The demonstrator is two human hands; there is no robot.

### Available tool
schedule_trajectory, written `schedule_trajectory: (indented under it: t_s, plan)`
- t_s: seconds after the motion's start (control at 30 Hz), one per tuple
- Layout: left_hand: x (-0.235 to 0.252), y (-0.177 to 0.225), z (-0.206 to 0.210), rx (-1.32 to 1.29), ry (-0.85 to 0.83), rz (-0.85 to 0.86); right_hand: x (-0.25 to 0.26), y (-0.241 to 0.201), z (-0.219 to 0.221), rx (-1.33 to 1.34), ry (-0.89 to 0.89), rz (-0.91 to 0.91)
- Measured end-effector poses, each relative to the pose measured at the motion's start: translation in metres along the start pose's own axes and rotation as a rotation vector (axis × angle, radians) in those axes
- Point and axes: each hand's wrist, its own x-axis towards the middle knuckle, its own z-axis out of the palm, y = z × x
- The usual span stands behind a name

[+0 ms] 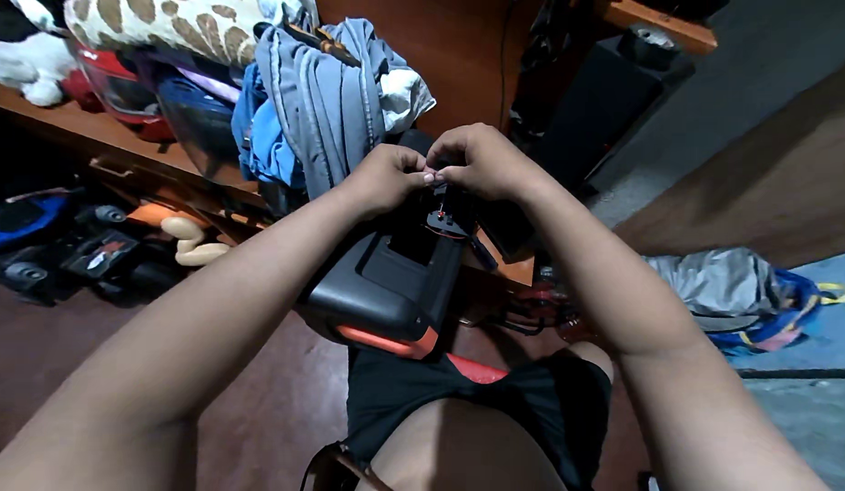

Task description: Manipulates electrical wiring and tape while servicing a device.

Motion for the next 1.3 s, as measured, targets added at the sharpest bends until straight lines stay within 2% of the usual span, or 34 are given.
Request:
schedule_trajectory:
  t_s: [0.17, 0.47, 0.57, 0.7, 0.8, 1.07, 1.3]
  plan:
    - [0.002, 0.002, 0.0, -0.11, 0.0, -0.069, 0.004, 0.003, -0.002, -0.049, 0.007, -0.059]
    - [0.001, -0.004, 0.003, -0.213, 0.04, -0.02, 0.006, 0.007, -0.001, 0.02, 0.075, -0.04]
    - [0.002, -0.004, 0.007, -0.135, 0.096, 0.022, 0.007, 0.011, 0.003, 0.072, 0.101, -0.007]
    - [0.001, -0.004, 0.009, 0.126, 0.172, 0.105, 0.008, 0.009, 0.005, 0.082, 0.116, 0.05]
    - [0.0, -0.003, 0.01, 0.173, 0.218, 0.115, 0.007, 0.006, 0.002, 0.084, 0.12, 0.087]
    - [-0.001, -0.004, 0.006, -0.042, 0.251, -0.018, -0.011, 0.002, -0.017, 0.213, 0.131, 0.142]
    - [-0.001, -0.002, 0.008, -0.052, 0.261, -0.025, -0.007, -0.006, -0.005, 0.313, 0.129, 0.169]
